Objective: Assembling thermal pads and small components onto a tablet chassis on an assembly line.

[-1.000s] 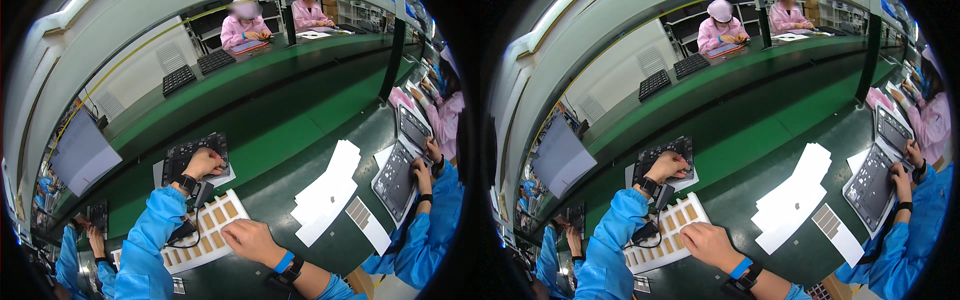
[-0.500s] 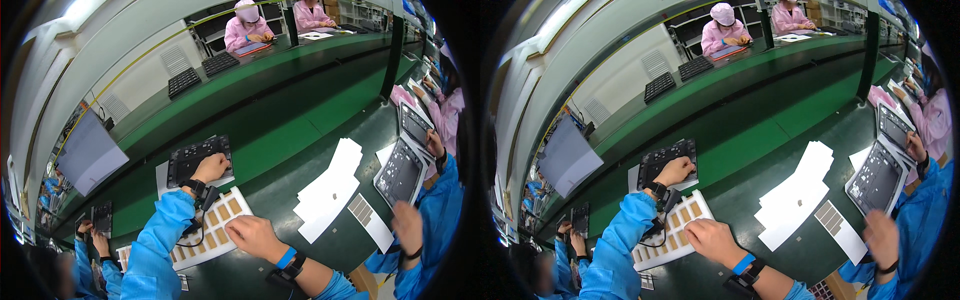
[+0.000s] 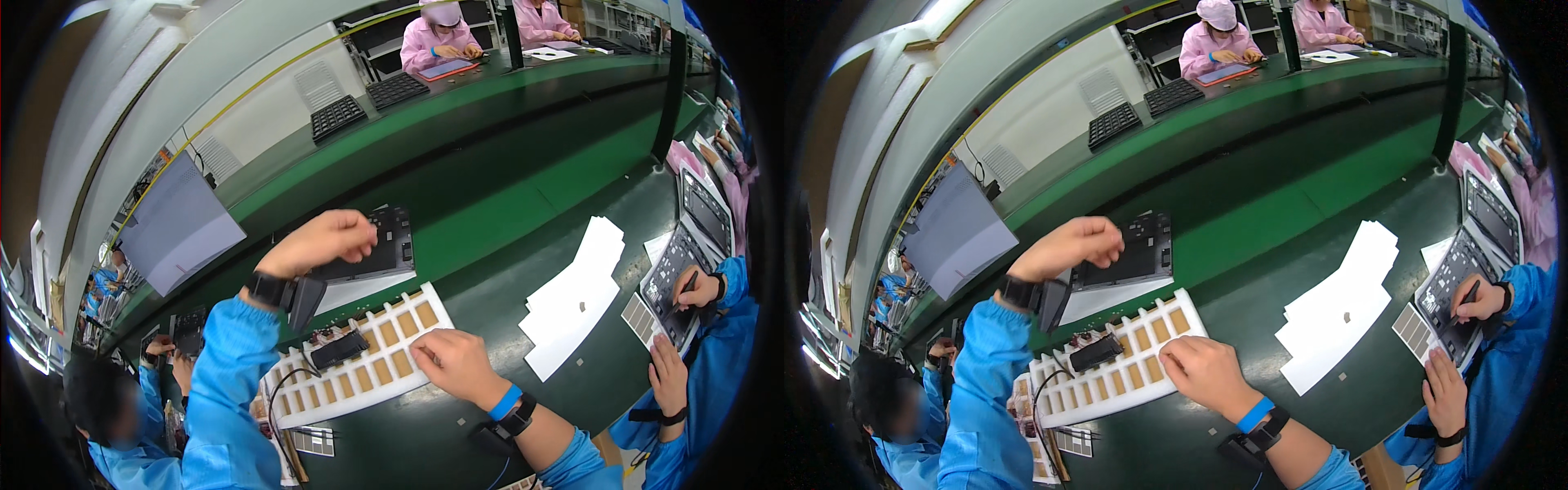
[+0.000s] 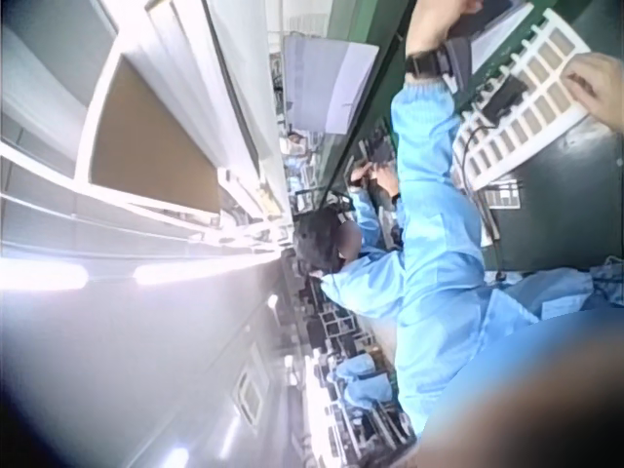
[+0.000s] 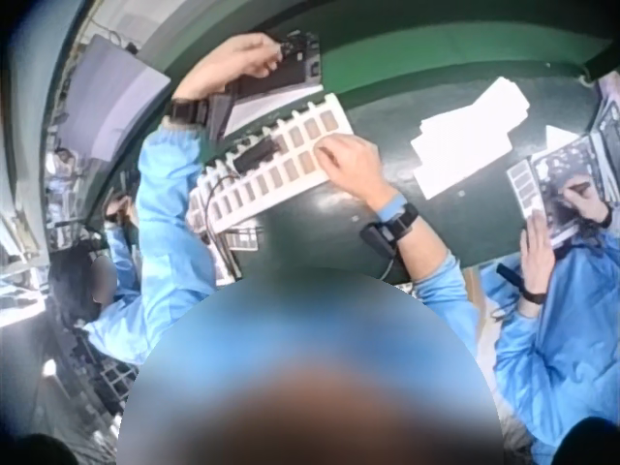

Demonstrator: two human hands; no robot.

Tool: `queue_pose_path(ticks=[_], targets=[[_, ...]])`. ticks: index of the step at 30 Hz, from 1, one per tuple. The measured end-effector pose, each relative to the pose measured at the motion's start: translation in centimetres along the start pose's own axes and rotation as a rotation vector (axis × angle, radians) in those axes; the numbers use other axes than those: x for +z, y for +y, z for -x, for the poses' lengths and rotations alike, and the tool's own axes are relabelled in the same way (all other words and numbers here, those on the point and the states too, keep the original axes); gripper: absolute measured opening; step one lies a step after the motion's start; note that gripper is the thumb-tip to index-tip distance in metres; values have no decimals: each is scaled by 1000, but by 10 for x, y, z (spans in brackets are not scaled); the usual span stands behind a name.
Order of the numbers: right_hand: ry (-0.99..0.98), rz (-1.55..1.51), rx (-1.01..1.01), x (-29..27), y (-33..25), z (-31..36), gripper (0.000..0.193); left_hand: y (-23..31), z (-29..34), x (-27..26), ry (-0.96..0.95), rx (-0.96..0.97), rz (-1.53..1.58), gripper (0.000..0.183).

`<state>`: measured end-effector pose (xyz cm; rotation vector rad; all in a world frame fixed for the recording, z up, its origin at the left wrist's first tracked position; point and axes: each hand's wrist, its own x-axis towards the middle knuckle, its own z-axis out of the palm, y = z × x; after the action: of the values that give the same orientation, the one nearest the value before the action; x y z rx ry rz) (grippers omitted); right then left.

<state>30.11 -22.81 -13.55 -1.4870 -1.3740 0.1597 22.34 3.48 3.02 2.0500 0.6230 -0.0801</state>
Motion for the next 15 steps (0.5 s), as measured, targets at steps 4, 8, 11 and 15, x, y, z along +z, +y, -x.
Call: queue_pose_path(ticks=[4,8,11,15], targets=[[-16,27,33,-3,0,3,9,-10,51,37,-143,272,-690,23],[-14,15,15,1,-2,2,9,-37,78,64,-235,443,-1017,17],[-24,24,-4,-1,-5,1,9,-54,82,66,-229,441,-1086,13],[-29,49,17,0,-3,3,10,-49,82,71,-222,446,-1065,12]])
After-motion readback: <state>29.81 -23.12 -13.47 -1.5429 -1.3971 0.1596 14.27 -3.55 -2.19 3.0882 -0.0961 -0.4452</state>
